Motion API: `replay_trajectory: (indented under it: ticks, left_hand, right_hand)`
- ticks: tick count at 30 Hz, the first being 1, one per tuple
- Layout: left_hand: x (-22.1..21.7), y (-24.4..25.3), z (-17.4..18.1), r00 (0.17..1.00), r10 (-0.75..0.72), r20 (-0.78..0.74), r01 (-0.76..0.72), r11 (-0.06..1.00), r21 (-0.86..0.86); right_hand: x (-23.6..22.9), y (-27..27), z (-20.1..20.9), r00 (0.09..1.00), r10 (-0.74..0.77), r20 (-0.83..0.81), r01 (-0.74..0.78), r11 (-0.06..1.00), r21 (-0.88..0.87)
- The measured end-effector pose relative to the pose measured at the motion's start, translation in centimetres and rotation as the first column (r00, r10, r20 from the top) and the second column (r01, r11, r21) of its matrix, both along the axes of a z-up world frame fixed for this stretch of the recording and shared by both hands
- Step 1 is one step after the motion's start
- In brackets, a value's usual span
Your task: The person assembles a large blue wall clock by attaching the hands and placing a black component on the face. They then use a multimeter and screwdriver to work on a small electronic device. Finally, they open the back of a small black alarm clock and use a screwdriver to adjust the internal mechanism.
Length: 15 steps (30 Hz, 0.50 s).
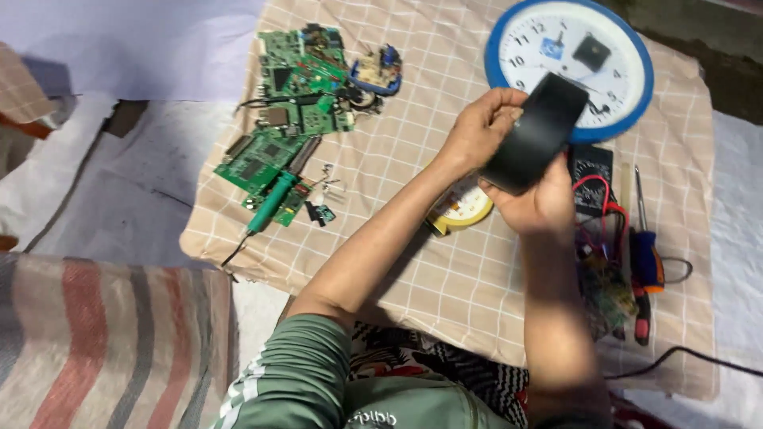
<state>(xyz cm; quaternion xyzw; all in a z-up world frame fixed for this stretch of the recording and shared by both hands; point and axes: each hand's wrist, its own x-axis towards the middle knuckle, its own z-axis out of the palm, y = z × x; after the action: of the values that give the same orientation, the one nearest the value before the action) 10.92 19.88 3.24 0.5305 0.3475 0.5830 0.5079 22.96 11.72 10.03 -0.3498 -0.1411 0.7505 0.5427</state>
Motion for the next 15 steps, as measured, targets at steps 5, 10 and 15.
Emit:
replay_trajectory:
  ticks: [5,10,15]
  left_hand:
    - [0.1,0.4,-2.1,0.994,0.048,0.094,-0.069,0.97,0.233]
    - [-3.7,-1.6,0.5,0.958,-0.027,0.286,0.002,0.996,0.09]
    - [-5.7,-2.9,0.5,0.903,-0.161,0.398,0.236,0.961,-0.146]
  right_hand:
    - [2.1,2.5,-2.8,0.999,0.034,-0.032,-0.025,0.965,0.262]
    - [2.9,3.1,0.1,0.973,-0.174,0.154,0.087,0.888,0.451]
    - [2.0,3.3,1.1,0.875,-0.329,0.354,0.096,0.836,0.541]
